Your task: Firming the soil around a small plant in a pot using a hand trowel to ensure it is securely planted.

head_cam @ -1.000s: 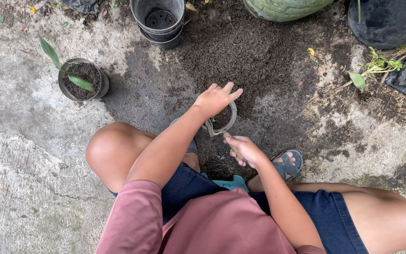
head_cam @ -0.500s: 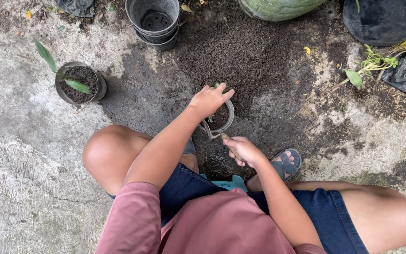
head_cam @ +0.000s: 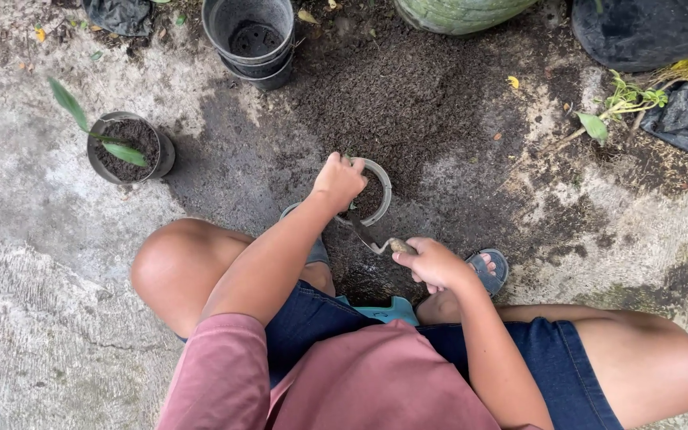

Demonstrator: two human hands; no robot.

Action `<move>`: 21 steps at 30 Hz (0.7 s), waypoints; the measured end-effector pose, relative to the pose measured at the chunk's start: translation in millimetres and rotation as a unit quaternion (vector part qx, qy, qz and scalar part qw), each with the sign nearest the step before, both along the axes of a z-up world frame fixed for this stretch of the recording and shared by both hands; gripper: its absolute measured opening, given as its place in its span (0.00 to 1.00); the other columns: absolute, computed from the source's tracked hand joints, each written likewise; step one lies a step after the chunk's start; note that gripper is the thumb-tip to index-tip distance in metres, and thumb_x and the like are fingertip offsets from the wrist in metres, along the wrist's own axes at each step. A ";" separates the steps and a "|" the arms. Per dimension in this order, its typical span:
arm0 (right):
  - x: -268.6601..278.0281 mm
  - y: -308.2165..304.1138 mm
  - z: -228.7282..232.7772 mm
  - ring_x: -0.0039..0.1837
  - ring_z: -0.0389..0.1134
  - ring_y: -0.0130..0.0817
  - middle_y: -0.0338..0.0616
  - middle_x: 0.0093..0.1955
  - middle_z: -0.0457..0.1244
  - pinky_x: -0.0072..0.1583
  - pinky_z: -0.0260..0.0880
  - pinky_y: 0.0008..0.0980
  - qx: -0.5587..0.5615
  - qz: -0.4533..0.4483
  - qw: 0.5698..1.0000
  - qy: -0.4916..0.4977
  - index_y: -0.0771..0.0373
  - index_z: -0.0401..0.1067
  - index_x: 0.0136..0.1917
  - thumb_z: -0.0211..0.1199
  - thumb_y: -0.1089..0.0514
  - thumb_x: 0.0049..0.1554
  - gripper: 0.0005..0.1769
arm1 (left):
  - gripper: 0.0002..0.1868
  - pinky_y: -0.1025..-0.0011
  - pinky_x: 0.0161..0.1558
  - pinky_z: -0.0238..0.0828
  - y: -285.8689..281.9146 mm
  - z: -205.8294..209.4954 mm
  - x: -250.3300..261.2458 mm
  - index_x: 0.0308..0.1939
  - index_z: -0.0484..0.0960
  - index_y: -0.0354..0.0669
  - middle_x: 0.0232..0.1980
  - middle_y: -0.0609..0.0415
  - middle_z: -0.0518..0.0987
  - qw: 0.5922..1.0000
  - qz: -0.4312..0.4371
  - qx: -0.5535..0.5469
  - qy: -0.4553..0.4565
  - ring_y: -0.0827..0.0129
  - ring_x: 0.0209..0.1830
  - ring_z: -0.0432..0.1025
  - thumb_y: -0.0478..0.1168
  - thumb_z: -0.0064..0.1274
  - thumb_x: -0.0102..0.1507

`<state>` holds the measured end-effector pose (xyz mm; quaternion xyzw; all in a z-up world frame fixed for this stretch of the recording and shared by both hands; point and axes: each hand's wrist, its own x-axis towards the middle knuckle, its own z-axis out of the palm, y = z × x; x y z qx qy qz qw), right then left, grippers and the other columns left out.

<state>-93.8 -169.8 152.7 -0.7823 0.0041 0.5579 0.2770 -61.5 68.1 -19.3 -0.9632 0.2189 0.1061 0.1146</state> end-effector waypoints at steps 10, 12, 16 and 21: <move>13.7 -18.9 24.1 0.22 0.66 0.40 0.58 0.33 0.68 0.23 0.66 0.36 -0.042 0.025 0.999 -0.016 0.73 0.64 0.72 0.56 0.49 0.60 0.33 | 0.41 0.33 0.71 0.40 -24.2 99.5 -0.6 0.63 0.80 0.57 0.67 0.49 0.74 0.975 0.057 0.188 0.107 0.51 0.68 0.66 0.78 0.51 0.57; 13.8 -24.4 16.6 0.23 0.67 0.41 0.58 0.34 0.69 0.24 0.68 0.37 -0.055 0.025 0.998 -0.025 0.71 0.63 0.73 0.57 0.46 0.58 0.36 | 0.37 0.29 0.73 0.30 -30.1 115.2 -4.6 0.65 0.80 0.55 0.73 0.48 0.68 0.971 0.047 0.208 0.111 0.45 0.77 0.56 0.73 0.50 0.62; 12.5 -26.0 15.6 0.24 0.68 0.41 0.57 0.34 0.69 0.26 0.69 0.37 -0.058 0.036 0.997 -0.032 0.71 0.66 0.71 0.57 0.46 0.58 0.35 | 0.25 0.26 0.73 0.24 -35.6 110.3 -12.3 0.65 0.79 0.52 0.76 0.48 0.66 0.965 0.053 0.216 0.139 0.43 0.80 0.50 0.58 0.44 0.70; 10.8 -25.0 15.0 0.24 0.69 0.38 0.55 0.37 0.71 0.29 0.73 0.36 -0.061 0.059 0.995 -0.049 0.68 0.69 0.70 0.56 0.46 0.59 0.33 | 0.20 0.26 0.73 0.19 -32.4 116.8 -4.9 0.63 0.79 0.48 0.72 0.47 0.70 0.966 0.093 0.190 0.145 0.44 0.79 0.53 0.46 0.40 0.72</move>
